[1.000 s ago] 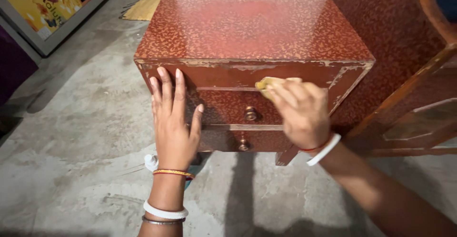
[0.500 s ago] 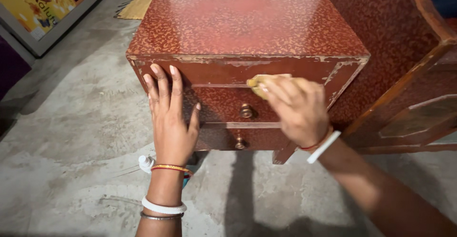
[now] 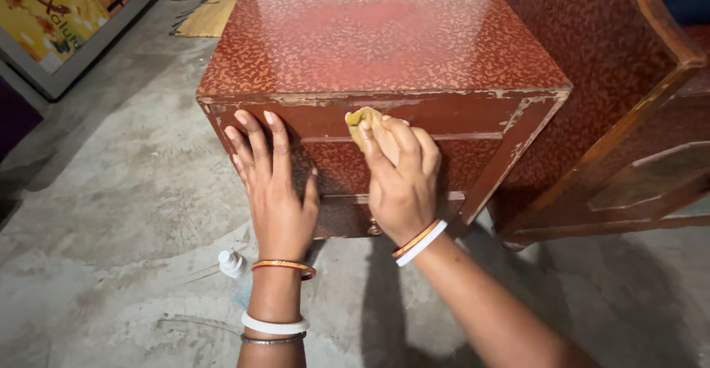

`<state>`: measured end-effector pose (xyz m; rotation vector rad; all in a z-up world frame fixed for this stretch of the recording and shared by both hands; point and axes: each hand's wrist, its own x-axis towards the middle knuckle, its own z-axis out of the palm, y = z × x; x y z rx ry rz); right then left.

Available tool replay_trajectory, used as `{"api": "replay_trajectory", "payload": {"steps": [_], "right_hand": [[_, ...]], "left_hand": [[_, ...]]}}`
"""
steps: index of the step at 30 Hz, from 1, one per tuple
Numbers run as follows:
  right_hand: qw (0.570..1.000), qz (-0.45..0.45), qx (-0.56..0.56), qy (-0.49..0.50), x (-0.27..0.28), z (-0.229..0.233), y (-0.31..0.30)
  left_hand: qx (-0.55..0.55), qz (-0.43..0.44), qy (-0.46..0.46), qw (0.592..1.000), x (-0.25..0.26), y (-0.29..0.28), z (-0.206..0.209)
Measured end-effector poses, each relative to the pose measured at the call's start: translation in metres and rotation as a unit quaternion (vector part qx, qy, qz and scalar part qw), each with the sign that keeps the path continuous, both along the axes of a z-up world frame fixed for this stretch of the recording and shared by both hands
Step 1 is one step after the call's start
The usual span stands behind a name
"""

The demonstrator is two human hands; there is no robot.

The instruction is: The person wipes the top and front of a reddish-brown speckled wooden cabinet using a yellow sponge and a blue spray bottle. They repeatedly spray cleaner and wipe the top surface, then move to the drawer fronts and handles, continuing to spray and wipe along edges and around knobs.

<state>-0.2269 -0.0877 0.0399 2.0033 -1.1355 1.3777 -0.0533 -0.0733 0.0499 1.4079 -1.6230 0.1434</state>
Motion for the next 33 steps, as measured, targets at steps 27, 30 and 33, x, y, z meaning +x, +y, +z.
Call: {"api": "replay_trajectory", "payload": {"steps": [27,30,33], "right_hand": [[0.986,-0.025,-0.057,-0.156,0.002,-0.005,-0.013],[0.985,-0.024,-0.064,-0.156,-0.022,-0.008,-0.018],[0.977,-0.081,-0.087,-0.178,-0.053,-0.014,-0.022]], "left_hand": [[-0.036,-0.109,0.072,0.991,0.018,0.004,-0.011],[-0.038,-0.102,0.072,0.991,0.015,0.004,-0.010],[-0.035,-0.098,0.076,0.992,0.013,0.004,-0.010]]}}
